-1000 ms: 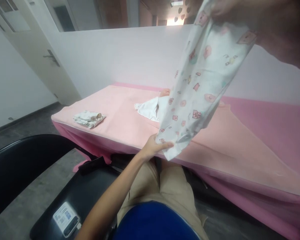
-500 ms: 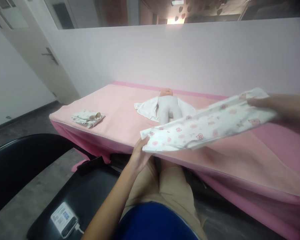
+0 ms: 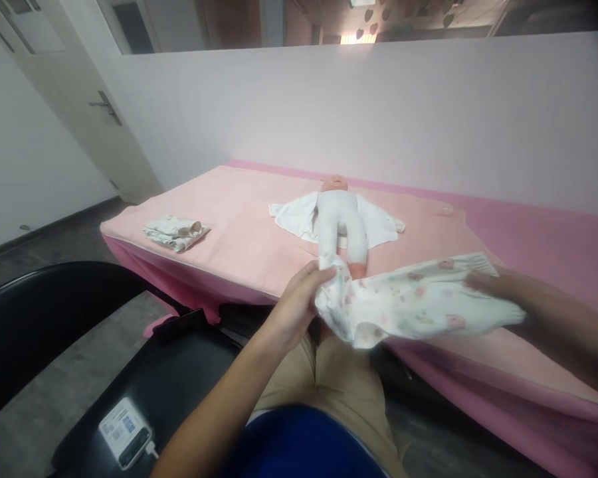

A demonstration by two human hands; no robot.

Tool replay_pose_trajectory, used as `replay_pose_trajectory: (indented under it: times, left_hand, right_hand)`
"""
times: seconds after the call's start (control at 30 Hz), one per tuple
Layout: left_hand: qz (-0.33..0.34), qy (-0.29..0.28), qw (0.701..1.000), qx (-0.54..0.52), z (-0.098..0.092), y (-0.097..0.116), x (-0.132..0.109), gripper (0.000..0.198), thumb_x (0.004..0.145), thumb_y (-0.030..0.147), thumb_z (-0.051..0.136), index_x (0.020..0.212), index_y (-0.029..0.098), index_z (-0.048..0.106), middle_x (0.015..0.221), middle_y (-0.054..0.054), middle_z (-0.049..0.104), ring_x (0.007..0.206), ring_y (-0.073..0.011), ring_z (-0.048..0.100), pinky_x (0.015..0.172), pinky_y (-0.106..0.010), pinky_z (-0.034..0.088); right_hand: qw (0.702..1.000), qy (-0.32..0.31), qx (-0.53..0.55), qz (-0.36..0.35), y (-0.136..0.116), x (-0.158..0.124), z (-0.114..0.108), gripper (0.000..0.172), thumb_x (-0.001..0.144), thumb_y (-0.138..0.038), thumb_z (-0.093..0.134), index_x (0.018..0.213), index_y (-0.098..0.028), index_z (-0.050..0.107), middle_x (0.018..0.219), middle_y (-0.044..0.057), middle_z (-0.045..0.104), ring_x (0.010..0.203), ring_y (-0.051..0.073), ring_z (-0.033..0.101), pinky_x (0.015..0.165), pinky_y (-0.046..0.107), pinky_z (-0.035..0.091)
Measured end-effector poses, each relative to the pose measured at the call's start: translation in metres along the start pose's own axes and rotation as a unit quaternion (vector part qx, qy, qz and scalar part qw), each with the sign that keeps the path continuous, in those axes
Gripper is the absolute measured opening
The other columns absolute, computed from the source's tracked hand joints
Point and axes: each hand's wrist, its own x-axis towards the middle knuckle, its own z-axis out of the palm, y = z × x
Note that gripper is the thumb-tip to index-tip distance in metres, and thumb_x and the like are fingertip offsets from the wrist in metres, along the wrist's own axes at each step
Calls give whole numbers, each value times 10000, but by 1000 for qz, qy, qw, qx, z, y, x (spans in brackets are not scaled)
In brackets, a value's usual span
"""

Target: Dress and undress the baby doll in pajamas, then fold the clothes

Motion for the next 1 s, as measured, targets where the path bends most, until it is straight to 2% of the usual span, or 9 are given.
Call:
replay_pose_trajectory:
  times: [0.07,0.2,0.37,0.47,0.6,0.7,0.8,0.93,1.0]
  left_hand:
    - [0,-28,999,19,13,0,0,391,830,434,856,1083,170,719,965,-44,724,878,-191,677,801,-280,514]
    - [1,-76,995,57,34,-5,3,393,844,464,855,1052,183,678,930,-34,680,868,-185,667,828,-301,517]
    - [22,-63,993,102,41,-8,1,418,886,532,810,1064,200,630,956,-25,652,928,-194,663,860,-318,523]
    - [18,-68,987,142,37,-6,-1,455,911,581,781,1102,206,608,1050,-40,663,1030,-217,668,950,-357,530]
    - [7,-84,984,158,30,-4,1,584,866,558,848,1235,208,560,1259,-103,657,1159,-272,680,993,-412,566]
    - [-4,-98,980,174,22,-1,7,714,810,470,916,1336,211,509,1343,-136,639,1224,-300,674,1011,-433,576]
    - [-11,-100,969,226,11,4,13,680,835,384,880,1369,196,503,1334,-137,655,1250,-306,665,1030,-436,559]
    - [-19,-122,953,277,-5,25,15,509,902,335,731,1360,178,574,1324,-128,684,1198,-287,678,987,-405,560]
    - [-29,-153,948,278,-12,44,14,464,909,342,691,1335,176,615,1249,-118,716,1105,-257,701,919,-371,569]
  right_hand:
    - [998,-56,34,9,-9,-14,25,390,688,-702,764,1042,-549,818,1253,-2,797,1262,503,690,1005,603,621]
    - [986,-139,91,-24,-12,-27,68,538,563,-631,904,1083,-556,785,1228,-49,796,1176,489,723,939,630,628]
    - [987,-112,119,-8,-4,-26,92,559,817,-614,848,1295,-370,692,1244,62,763,1119,372,731,903,510,649]
    - [976,-122,179,4,-1,-27,98,567,885,-666,784,1320,-323,665,1286,88,739,1188,367,702,981,519,617]
    - [954,-175,241,-17,0,-29,101,457,981,-616,656,1340,-334,685,1464,75,671,1367,370,612,1113,549,544]
    - [950,-196,239,-43,9,-24,100,416,970,-574,653,1324,-364,716,1508,45,652,1385,369,611,1146,557,520]
    - [956,-209,188,-81,28,-15,99,474,925,-588,727,1343,-364,717,1493,70,660,1341,379,639,1115,552,543]
    - [973,-83,102,-188,53,1,109,544,934,-531,790,1418,-364,606,1551,87,589,1391,333,587,1164,524,513]
    - [969,-84,93,-213,58,12,117,710,891,-494,859,1493,-391,496,1634,74,504,1447,310,545,1180,511,508]
